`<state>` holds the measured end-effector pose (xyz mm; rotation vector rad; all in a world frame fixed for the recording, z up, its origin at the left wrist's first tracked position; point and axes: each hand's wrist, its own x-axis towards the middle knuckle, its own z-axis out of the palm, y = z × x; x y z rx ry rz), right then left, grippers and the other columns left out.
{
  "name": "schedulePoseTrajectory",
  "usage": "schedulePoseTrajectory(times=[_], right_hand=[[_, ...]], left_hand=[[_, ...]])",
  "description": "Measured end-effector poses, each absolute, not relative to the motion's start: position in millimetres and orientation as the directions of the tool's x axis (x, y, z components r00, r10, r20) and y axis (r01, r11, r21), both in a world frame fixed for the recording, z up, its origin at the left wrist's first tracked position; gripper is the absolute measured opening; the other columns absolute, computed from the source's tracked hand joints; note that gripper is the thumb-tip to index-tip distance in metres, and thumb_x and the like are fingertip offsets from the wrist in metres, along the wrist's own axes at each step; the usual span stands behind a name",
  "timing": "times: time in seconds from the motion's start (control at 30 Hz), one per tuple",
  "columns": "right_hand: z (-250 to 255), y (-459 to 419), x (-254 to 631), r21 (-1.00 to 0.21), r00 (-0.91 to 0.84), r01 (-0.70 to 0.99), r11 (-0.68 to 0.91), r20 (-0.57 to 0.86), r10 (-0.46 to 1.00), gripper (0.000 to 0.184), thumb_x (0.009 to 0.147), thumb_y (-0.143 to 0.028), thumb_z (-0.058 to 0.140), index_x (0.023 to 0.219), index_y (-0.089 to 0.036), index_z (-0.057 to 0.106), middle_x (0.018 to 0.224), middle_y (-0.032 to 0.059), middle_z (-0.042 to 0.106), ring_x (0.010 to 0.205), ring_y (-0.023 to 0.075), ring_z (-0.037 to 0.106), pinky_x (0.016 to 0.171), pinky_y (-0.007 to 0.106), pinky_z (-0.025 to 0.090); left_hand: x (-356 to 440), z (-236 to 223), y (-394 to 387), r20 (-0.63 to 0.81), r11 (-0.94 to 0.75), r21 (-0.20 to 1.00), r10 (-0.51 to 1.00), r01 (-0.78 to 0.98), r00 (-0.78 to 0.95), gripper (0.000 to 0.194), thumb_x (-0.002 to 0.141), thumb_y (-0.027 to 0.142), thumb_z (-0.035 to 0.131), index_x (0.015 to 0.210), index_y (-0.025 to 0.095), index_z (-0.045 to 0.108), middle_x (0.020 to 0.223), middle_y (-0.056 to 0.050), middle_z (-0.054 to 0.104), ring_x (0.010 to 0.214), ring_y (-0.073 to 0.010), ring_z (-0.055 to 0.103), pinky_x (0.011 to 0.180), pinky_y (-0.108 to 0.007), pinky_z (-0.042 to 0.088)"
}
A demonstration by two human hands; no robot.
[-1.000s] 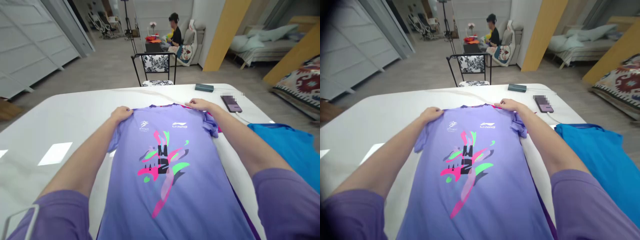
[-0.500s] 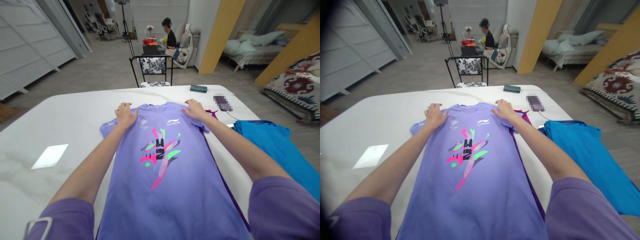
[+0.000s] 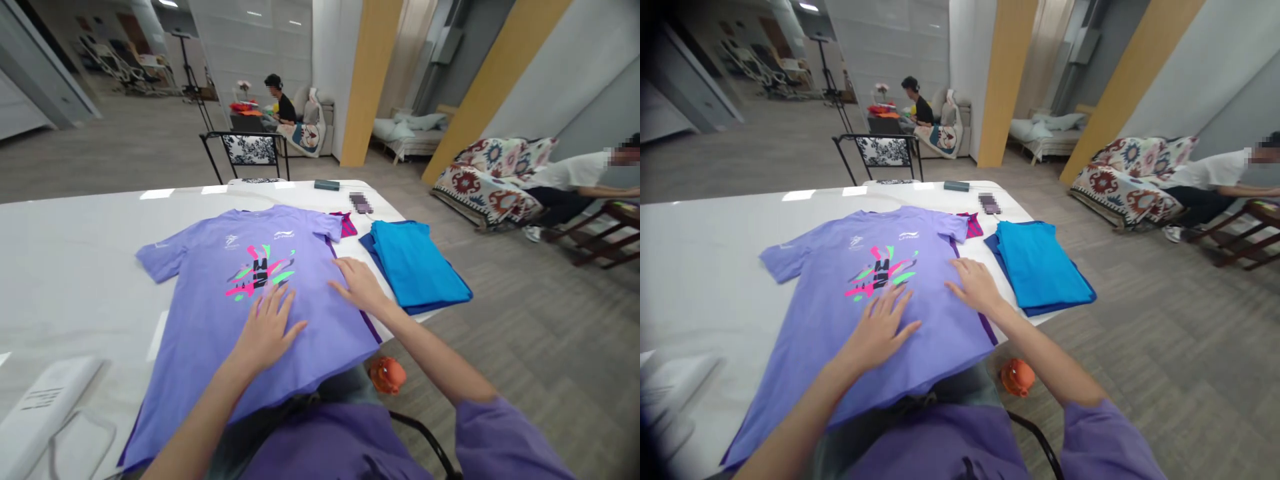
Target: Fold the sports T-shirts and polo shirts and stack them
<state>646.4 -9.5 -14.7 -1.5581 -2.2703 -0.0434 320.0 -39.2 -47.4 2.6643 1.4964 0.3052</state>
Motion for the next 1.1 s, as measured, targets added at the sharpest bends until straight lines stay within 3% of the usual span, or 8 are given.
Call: schedulePoseTrajectory(times=[0.23,0.47,0.53,0.67,0.73,0.93,1.0,1.1], right_hand=[[-7,-53,799,-0.032,0.342,0.935,-0.354,0.355,0.870,0.052,0.112,-0.056,0.060,0.139,-0.013,0.070,0.142,0.0288,0.069,0.129,0.0445,0.064,0.104,0.054,0.051],[8,-86,783,-0.378,0.198,0.926,0.004,0.493,0.847,0.034,0.118,-0.049,0.054,0.123,-0.022,0.073,0.124,0.0166,0.074,0.116,0.0334,0.072,0.103,0.046,0.056],[18,-105,748,-0.426,0.032,0.875,0.229,0.524,0.851,0.029,0.117,-0.048,0.058,0.121,-0.024,0.074,0.123,0.0140,0.076,0.118,0.0311,0.073,0.107,0.046,0.056],[29,-139,690,-0.475,-0.480,0.680,0.558,0.287,0.829,0.019,0.115,-0.047,0.070,0.122,-0.031,0.078,0.124,0.0053,0.081,0.119,0.0245,0.076,0.108,0.040,0.057],[28,-139,686,-0.508,-0.422,0.697,0.505,0.279,0.863,0.025,0.114,-0.051,0.071,0.129,-0.032,0.077,0.126,0.0055,0.080,0.119,0.0249,0.077,0.106,0.039,0.059],[15,-71,750,-0.468,0.302,0.875,-0.128,0.319,0.899,0.085,0.109,-0.069,0.065,0.178,-0.025,0.044,0.161,0.0228,0.053,0.104,0.0321,0.079,0.092,0.048,0.066],[16,-45,768,-0.382,0.335,0.899,-0.215,0.285,0.898,0.092,0.108,-0.070,0.065,0.183,-0.026,0.038,0.161,0.0239,0.050,0.112,0.0366,0.077,0.093,0.050,0.066],[21,-18,773,-0.262,0.075,0.965,-0.025,0.184,0.980,0.096,0.101,-0.069,0.078,0.182,-0.031,0.044,0.156,0.0193,0.054,0.122,0.0360,0.074,0.100,0.046,0.064]], left_hand=[[312,-86,-83,0.208,-0.572,0.170,0.817,0.802,0.539,0.071,0.118,0.065,0.047,0.181,0.031,0.046,0.189,-0.006,0.040,0.178,-0.0326,0.035,0.146,-0.060,0.027],[312,-88,-80,0.230,-0.581,0.154,0.808,0.799,0.543,0.073,0.118,0.067,0.046,0.182,0.030,0.044,0.189,-0.006,0.039,0.178,-0.0324,0.034,0.145,-0.060,0.028],[312,-89,-81,0.221,-0.581,0.149,0.808,0.800,0.546,0.073,0.119,0.067,0.044,0.182,0.030,0.044,0.190,-0.005,0.038,0.178,-0.0327,0.034,0.145,-0.061,0.028],[312,-88,-81,0.195,-0.575,0.146,0.815,0.805,0.546,0.074,0.119,0.067,0.044,0.182,0.030,0.043,0.191,-0.005,0.036,0.179,-0.0333,0.033,0.144,-0.063,0.030],[313,-88,-81,0.195,-0.573,0.147,0.816,0.806,0.544,0.074,0.119,0.067,0.044,0.183,0.030,0.042,0.191,-0.005,0.036,0.179,-0.0331,0.032,0.144,-0.063,0.030],[313,-86,-83,0.215,-0.571,0.174,0.817,0.802,0.535,0.075,0.117,0.067,0.047,0.182,0.031,0.044,0.190,-0.007,0.039,0.179,-0.0339,0.032,0.146,-0.062,0.026],[313,-86,-83,0.209,-0.570,0.183,0.819,0.801,0.535,0.075,0.117,0.067,0.047,0.182,0.030,0.043,0.190,-0.008,0.038,0.179,-0.0343,0.031,0.146,-0.063,0.026],[312,-86,-83,0.203,-0.568,0.186,0.820,0.801,0.535,0.074,0.118,0.067,0.046,0.182,0.030,0.043,0.190,-0.008,0.038,0.179,-0.0341,0.031,0.146,-0.063,0.026]])
